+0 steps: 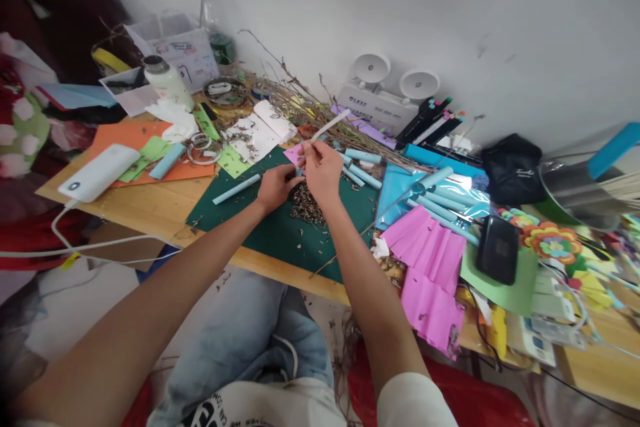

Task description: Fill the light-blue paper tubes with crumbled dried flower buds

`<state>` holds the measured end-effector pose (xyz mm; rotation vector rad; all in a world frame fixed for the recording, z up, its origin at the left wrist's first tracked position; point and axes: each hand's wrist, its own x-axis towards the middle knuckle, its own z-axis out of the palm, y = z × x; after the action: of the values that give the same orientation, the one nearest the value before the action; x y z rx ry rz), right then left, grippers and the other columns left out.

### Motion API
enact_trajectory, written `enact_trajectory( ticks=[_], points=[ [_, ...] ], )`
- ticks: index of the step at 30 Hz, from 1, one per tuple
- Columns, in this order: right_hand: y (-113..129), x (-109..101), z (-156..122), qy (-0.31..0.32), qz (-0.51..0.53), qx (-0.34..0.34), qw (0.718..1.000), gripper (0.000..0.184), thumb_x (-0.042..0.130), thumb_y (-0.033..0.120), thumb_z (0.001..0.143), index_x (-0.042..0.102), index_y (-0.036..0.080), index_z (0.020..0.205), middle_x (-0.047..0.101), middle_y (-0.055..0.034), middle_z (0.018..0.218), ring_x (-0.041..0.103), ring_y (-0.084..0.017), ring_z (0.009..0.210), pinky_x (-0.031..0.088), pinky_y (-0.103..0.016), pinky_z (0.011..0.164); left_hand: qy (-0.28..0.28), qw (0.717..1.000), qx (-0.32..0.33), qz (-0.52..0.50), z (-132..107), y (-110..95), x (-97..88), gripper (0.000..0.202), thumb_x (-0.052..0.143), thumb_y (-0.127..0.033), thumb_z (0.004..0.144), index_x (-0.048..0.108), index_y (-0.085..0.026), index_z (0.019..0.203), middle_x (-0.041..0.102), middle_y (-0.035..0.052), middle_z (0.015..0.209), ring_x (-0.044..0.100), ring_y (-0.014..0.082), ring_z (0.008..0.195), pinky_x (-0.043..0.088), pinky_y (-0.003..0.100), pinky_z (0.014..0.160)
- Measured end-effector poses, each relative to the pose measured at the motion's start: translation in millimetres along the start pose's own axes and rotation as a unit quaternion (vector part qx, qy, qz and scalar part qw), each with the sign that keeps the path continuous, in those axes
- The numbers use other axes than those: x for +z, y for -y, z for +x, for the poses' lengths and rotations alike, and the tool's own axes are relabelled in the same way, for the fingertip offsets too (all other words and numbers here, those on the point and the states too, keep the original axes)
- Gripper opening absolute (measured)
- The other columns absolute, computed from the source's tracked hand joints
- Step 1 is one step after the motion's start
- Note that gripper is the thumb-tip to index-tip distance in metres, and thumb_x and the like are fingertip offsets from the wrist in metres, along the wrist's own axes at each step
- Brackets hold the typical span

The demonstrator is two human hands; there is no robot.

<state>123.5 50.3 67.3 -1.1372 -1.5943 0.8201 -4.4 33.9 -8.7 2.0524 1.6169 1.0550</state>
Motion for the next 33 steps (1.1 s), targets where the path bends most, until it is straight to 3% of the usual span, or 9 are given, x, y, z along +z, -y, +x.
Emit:
enact_trajectory(
  ticks=[8,33],
  points=[
    [-1.0,-2.3,-2.4,0.028,-0.013,-0.027,0.999,0.034,0.05,0.045,0.094,0.063,0.021,0.075,0.06,0.0025,0.057,0.055,-0.012,0.053,0.045,-0.026,0.057,0.009,1.0,-0.009,-0.002,-0.2,-1.9,-1.2,0.023,0.059,-0.038,0.091,0.061,-0.018,0.08,0.065,0.0027,0.079,0.054,0.0164,0.072,0.037,0.027,0.067],
    [-0.6,-3.5,-0.9,0.017,-0.025,-0.025,0.999,0.035,0.05,0.045,0.093,0.061,0.02,0.072,0.056,0.0037,0.055,0.052,-0.011,0.051,0.042,-0.025,0.055,0.013,1.0,-0.011,0.004,0.1,-2.7,-1.9,0.024,0.058,-0.039,0.091,0.061,-0.018,0.079,0.065,0.0026,0.078,0.054,0.0165,0.072,0.036,0.027,0.067]
  ],
)
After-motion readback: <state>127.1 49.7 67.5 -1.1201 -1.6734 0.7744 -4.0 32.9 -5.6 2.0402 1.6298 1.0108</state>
